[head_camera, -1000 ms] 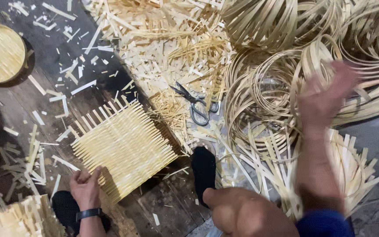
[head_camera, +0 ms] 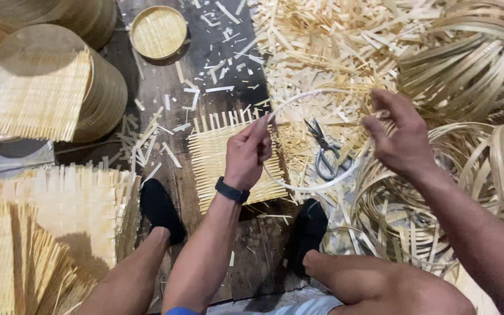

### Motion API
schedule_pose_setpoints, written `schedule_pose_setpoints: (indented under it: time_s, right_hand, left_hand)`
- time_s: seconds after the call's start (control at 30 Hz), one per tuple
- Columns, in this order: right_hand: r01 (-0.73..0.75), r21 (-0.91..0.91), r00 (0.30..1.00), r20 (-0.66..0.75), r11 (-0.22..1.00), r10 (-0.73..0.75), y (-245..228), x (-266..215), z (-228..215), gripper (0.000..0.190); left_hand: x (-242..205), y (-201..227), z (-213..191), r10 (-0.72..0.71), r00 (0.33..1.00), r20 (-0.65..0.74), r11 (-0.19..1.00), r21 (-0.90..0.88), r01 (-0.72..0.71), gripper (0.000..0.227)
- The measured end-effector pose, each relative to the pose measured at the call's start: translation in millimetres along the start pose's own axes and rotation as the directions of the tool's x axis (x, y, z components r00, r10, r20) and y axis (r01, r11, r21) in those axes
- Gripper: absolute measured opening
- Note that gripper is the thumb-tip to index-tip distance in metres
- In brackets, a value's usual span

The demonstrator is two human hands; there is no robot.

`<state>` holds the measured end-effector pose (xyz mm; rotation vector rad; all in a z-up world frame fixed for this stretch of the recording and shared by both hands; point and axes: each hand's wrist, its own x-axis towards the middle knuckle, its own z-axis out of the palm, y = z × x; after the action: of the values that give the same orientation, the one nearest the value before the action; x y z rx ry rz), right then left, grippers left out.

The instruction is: The person weaves a round bamboo base by interlocking strips over a wooden form, secures it with a circular rim, and trims excess material using shears.

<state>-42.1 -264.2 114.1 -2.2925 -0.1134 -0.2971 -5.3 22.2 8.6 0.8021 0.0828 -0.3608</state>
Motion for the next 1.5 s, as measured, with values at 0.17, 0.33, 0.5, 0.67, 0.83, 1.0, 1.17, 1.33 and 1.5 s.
schedule_pose_setpoints:
  time_s: [0.17,0.33,0.5,0.67,0.83,1.0,1.17,1.33,1.5]
  right_hand:
    - [0.566,-0.316,0.821,0.135,0.761,-0.555,-33.7,32.6,43.4,0.033]
    - [0.687,-0.143,0.717,0.293,0.712,-0.633,-70.1,30.2,72.6,0.014]
    - [0.716,-0.227,0.697,0.301,0.661,-0.651,-102.8,13.3,115.2,0.011]
    - [0.632,-0.163,0.753,0.358,0.757,-0.552,-85.5,13.6,137.8,0.015]
    - [0.576,-0.017,0.813,0.122,0.817,-0.57,-76.1,12.7,131.8,0.019]
    - [0.627,0.122,0.67,0.418,0.769,-0.613,-72.2,-5.6,162.4,0.017]
    - [0.37,0.178,0.923,0.039,0.912,-0.382,-49.8,-0.9,162.1,0.02]
    - [-0.535,0.742,0.84,0.415,0.405,0.35,-8.2,11.7,185.9,0.057]
    - [-0.48,0.876,0.869,0.47,0.032,0.155,31.8,-3.6,202.9,0.053]
  left_hand:
    - [-34.3,5.2,-1.3,0.021,0.999,0.025,0.999,0.039,-0.022,0.033]
    - [-23.2,55.3,-14.5,-0.225,0.971,0.08,0.933,0.305,0.191,0.078]
    - [-13.4,45.1,5.0,-0.386,0.92,-0.068,0.786,0.498,0.367,0.095]
    - [-13.4,20.4,-33.4,-0.308,0.947,-0.088,0.745,0.597,0.297,0.091]
    - [-17.4,34.5,-101.5,0.317,0.864,-0.392,0.748,0.663,0.027,0.078]
    - [-30.0,24.1,-109.6,-0.118,0.908,-0.403,0.934,-0.356,-0.037,0.059]
    - [-34.6,46.5,-129.4,-0.006,0.931,-0.366,0.948,-0.299,-0.111,0.053]
    - [-36.5,45.2,-127.6,-0.028,0.932,-0.362,0.935,-0.339,-0.104,0.043]
    - [-38.2,36.6,-147.4,0.057,0.928,-0.367,0.798,-0.542,-0.263,0.034]
